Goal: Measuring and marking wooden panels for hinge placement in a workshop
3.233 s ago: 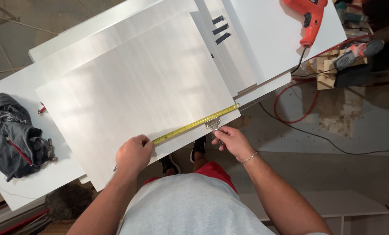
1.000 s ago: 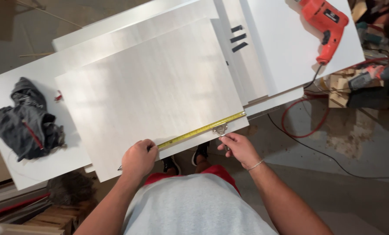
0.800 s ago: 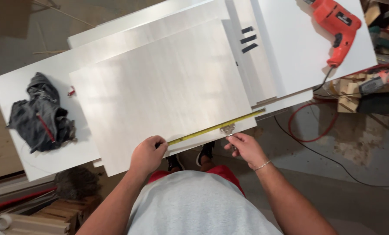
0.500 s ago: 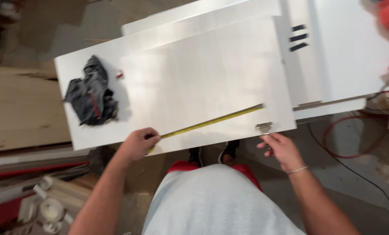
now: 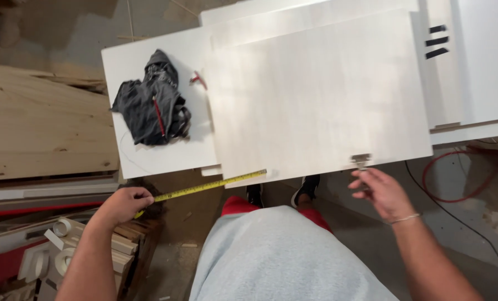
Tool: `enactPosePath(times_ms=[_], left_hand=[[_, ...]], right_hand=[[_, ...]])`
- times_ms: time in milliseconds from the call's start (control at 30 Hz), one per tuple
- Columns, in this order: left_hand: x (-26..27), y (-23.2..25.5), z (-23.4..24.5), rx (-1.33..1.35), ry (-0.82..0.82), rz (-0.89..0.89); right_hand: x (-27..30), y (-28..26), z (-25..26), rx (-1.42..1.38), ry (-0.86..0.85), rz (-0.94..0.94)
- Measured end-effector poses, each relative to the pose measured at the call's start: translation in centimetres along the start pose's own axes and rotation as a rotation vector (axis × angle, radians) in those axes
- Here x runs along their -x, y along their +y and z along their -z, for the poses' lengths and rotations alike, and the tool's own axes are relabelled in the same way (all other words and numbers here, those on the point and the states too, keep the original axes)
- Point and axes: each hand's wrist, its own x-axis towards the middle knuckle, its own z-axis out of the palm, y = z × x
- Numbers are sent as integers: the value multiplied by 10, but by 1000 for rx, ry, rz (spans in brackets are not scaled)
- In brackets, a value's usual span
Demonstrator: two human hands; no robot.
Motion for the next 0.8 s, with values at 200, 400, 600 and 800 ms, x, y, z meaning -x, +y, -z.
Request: enactPosePath(times_ms=[200,400,600,800], left_hand=[[-47,-46,11,-35,-11,-56],[-61,-50,23,-34,5,-109],[-67,-46,27,-99,5,-116],[-64,-44,26,-81,-18,-111]], right_hand=[[42,19,-158,64,-134,-59],[57,21,-229,102,-154,-96],[55,31,-242,160,-140,-98],[59,34,-250,152,-106,-90]])
